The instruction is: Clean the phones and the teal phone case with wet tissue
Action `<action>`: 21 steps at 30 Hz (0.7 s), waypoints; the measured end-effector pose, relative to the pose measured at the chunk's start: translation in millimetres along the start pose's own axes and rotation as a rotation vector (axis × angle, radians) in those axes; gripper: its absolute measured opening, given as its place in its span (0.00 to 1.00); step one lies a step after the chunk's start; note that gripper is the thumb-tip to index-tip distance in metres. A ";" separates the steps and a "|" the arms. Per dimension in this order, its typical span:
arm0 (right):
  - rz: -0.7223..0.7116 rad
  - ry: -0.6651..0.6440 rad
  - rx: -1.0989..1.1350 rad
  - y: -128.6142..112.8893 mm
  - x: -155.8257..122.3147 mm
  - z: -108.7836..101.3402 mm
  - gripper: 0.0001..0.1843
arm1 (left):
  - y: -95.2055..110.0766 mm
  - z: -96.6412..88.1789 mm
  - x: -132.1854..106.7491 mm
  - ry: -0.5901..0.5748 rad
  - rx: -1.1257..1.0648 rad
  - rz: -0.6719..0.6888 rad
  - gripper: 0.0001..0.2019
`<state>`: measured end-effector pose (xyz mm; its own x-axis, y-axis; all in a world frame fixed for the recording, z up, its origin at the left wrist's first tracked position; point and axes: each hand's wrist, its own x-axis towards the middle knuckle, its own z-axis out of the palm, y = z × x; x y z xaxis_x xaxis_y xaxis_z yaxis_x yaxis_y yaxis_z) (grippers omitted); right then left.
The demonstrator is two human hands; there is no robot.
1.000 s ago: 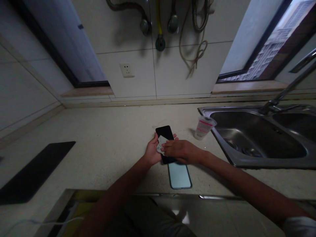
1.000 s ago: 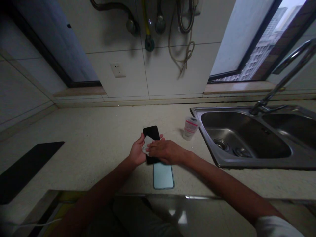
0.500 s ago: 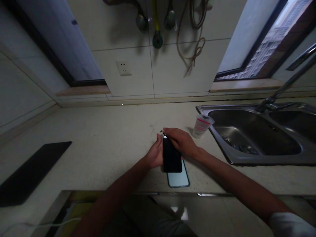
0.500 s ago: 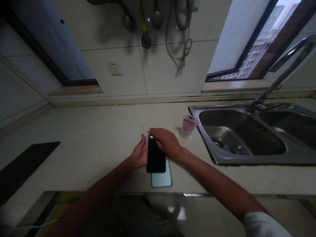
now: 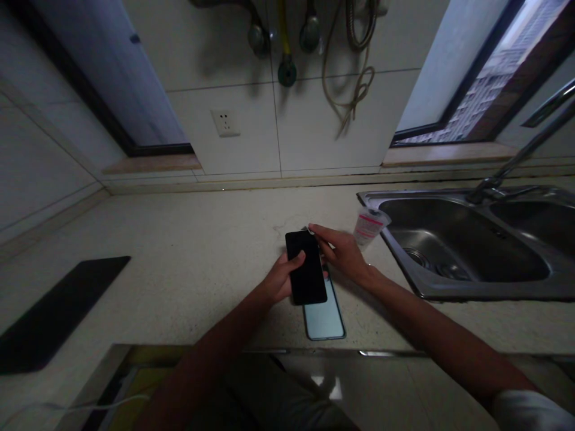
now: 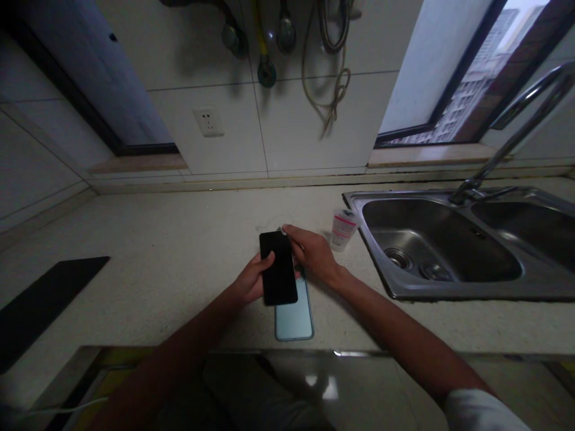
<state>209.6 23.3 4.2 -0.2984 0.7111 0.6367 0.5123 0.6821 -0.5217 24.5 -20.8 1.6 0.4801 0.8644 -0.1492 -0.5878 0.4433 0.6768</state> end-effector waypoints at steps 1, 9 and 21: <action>-0.014 0.002 0.000 -1.0 -1.8 0.1 0.21 | 1.5 0.7 1.4 0.047 0.012 0.011 0.22; -0.320 0.002 0.019 -33.0 -20.4 7.8 0.24 | 7.1 -3.5 10.1 0.329 0.019 0.144 0.19; -0.453 -0.031 -0.021 -56.5 -36.6 10.0 0.24 | 6.4 5.5 11.9 0.451 -0.005 0.186 0.29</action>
<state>183.6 -39.6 4.7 -0.5201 0.3470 0.7805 0.3409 0.9222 -0.1828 30.0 -8.9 8.1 0.0374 0.9452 -0.3244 -0.6403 0.2719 0.7184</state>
